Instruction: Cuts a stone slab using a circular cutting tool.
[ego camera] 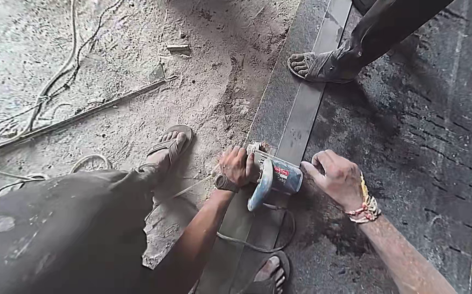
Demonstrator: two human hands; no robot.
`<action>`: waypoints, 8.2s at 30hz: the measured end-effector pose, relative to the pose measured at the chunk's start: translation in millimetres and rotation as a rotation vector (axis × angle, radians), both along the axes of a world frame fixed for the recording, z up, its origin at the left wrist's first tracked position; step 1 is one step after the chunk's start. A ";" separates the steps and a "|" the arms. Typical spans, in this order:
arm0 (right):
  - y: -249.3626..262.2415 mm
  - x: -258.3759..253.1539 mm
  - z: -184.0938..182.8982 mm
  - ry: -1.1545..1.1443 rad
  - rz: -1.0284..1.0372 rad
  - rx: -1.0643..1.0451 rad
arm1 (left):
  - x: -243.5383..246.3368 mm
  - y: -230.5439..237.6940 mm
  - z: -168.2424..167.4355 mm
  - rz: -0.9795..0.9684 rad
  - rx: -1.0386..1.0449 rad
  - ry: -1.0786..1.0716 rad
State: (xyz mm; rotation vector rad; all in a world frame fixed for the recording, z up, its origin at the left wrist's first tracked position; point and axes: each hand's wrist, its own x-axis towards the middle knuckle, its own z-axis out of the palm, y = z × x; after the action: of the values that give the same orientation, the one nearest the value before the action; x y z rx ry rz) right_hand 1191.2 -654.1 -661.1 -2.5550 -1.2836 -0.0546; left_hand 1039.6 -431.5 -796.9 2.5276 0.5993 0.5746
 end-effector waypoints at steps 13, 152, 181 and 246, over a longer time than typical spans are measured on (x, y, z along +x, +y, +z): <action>30.3 29.9 -8.7 0.284 -0.326 -0.129 | 9.7 1.5 -5.2 0.028 -0.020 -0.028; 168.5 -91.9 -82.4 0.227 -1.255 0.548 | 102.3 20.2 -9.0 0.019 -0.018 -0.135; 174.3 -73.0 -86.3 0.173 -1.204 0.568 | 126.8 30.1 -5.2 -0.027 -0.060 -0.146; 195.7 -29.4 -89.5 0.041 -1.338 0.427 | 122.4 50.3 37.7 0.119 -0.905 0.120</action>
State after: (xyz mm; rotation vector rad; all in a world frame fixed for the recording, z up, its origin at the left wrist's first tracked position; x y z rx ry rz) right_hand 1161.7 -458.3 -750.5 -2.4734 0.5682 -0.4598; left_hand 1162.1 -381.2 -759.2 1.6805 0.8242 0.1224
